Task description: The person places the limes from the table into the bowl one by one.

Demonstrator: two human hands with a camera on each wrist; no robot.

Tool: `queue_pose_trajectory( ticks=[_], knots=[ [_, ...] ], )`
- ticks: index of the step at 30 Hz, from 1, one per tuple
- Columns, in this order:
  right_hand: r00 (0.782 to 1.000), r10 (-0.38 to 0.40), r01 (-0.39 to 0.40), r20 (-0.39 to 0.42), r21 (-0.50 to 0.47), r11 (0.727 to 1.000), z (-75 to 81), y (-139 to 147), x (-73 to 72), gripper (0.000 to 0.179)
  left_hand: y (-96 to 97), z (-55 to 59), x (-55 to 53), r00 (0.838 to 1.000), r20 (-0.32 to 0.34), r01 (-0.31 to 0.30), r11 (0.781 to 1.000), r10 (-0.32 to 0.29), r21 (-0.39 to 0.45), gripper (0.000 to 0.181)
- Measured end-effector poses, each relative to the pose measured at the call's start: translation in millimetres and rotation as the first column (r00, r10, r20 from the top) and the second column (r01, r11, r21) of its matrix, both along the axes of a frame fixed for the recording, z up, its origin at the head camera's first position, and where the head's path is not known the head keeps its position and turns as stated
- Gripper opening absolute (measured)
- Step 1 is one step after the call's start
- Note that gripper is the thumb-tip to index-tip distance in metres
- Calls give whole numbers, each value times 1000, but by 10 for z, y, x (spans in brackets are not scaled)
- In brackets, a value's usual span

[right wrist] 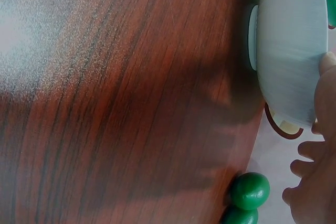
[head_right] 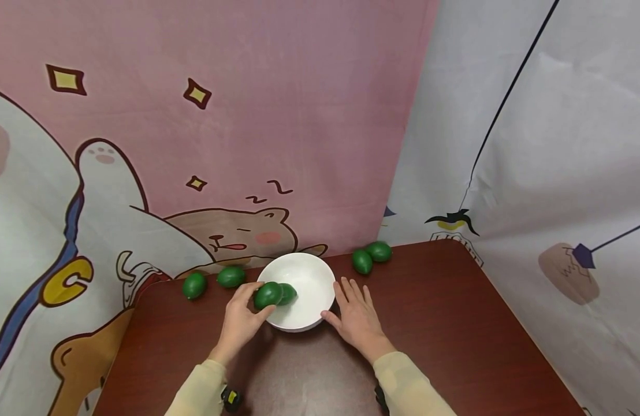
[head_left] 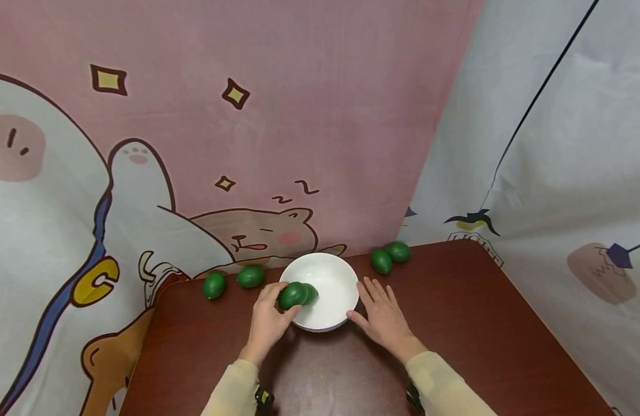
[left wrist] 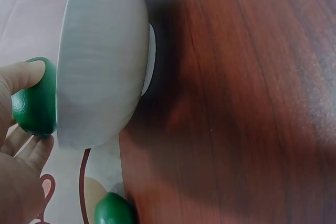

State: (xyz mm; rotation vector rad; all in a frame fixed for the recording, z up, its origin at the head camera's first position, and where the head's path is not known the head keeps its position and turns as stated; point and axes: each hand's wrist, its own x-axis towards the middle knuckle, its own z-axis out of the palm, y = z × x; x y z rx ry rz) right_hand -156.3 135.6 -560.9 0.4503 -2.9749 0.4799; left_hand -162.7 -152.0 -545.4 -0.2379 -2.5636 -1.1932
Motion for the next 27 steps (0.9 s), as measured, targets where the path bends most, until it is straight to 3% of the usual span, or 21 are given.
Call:
queue_pose_trajectory(
  ticks=[15,27],
  knots=[
    [1000,-2,2,-17,8,1000,-3,-4,8,82,98,-65,11,998,3,61,998,-60,-17,55],
    [999,4,-4,-32,-9,1000,-27,4,7,80,180,-82,12,996,41,88,989,-83,-120,58]
  ],
)
